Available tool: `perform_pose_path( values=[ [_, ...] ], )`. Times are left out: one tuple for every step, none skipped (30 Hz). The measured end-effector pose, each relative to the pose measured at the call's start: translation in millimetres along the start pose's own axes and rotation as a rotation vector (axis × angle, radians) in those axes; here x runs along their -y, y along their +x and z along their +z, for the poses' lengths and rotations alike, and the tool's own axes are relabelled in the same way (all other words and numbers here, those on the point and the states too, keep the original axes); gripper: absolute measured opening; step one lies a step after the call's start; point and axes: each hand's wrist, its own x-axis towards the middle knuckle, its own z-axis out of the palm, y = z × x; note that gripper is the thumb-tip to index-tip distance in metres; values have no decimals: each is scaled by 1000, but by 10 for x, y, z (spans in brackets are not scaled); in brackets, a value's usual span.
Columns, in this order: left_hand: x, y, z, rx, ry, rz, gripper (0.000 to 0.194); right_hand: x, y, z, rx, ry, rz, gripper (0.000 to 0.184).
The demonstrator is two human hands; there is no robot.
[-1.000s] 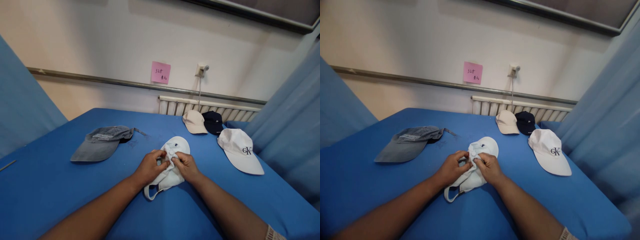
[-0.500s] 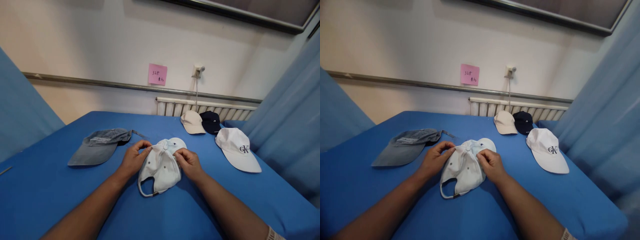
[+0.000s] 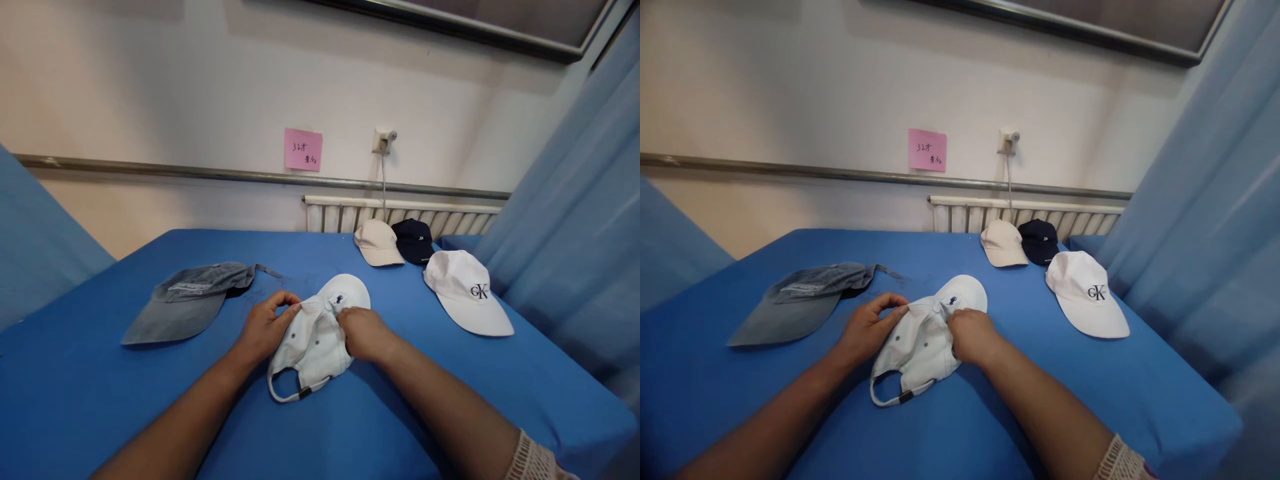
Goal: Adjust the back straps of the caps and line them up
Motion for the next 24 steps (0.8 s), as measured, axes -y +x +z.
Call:
perform_pose_path(
  values=[
    [-4, 0, -1, -2, -1, 5, 22, 6, 2, 6, -3, -5, -4, 26],
    [-8, 0, -3, -3, -2, 7, 22, 8, 2, 14, -12, -10, -10, 26],
    [-10, 1, -6, -5, -3, 4, 22, 5, -1, 21, -26, -15, -17, 25],
    [-9, 3, -11, -8, -7, -3, 22, -2, -7, 27, -46, -16, -21, 25],
    [-4, 6, -16, -13, -15, -14, 22, -15, -14, 29, -75, -10, -16, 25],
    [4, 10, -22, -19, -27, -29, 23, -32, -23, 24, -113, 11, -3, 24],
    [14, 16, -28, -29, -50, -46, 24, -53, -35, 11, -165, 52, 18, 22],
    [26, 23, -34, -40, -84, -68, 25, -78, -50, -8, -232, 115, 38, 18],
    [37, 32, -41, -52, -129, -93, 27, -103, -67, -34, -315, 195, 52, 13],
    [45, 40, -46, -65, -181, -122, 28, -128, -87, -63, -408, 287, 53, 9],
    [50, 49, -49, -79, -234, -152, 29, -148, -109, -94, -500, 383, 38, 5],
    [52, 57, -51, -94, -284, -179, 30, -161, -131, -124, -578, 475, 10, 3],
    [52, 63, -51, -108, -325, -202, 32, -165, -153, -150, -634, 558, -24, 3],
    [51, 69, -49, -120, -357, -219, 33, -161, -172, -170, -663, 634, -57, 4],
    [51, 73, -45, -130, -379, -229, 34, -147, -189, -183, -667, 700, -84, 4],
    [54, 76, -41, -138, -392, -231, 35, -126, -203, -189, -652, 754, -106, 4],
    [61, 79, -37, -142, -393, -227, 35, -100, -213, -189, -627, 792, -120, 4],
    [71, 82, -34, -145, -382, -218, 35, -72, -220, -183, -601, 815, -129, 5],
    [83, 84, -34, -146, -360, -205, 34, -44, -225, -174, -576, 827, -135, 5],
    [98, 86, -36, -145, -326, -189, 33, -19, -228, -162, -555, 830, -140, 6],
    [111, 88, -41, -144, -283, -171, 32, 3, -231, -151, -539, 827, -147, 7],
    [122, 90, -49, -147, -238, -154, 32, 21, -233, -141, -528, 823, -153, 8],
    [128, 89, -60, -153, -198, -137, 31, 35, -236, -133, -524, 819, -157, 9],
    [127, 86, -73, -165, -168, -119, 31, 45, -238, -127, -528, 814, -155, 9]
  ],
)
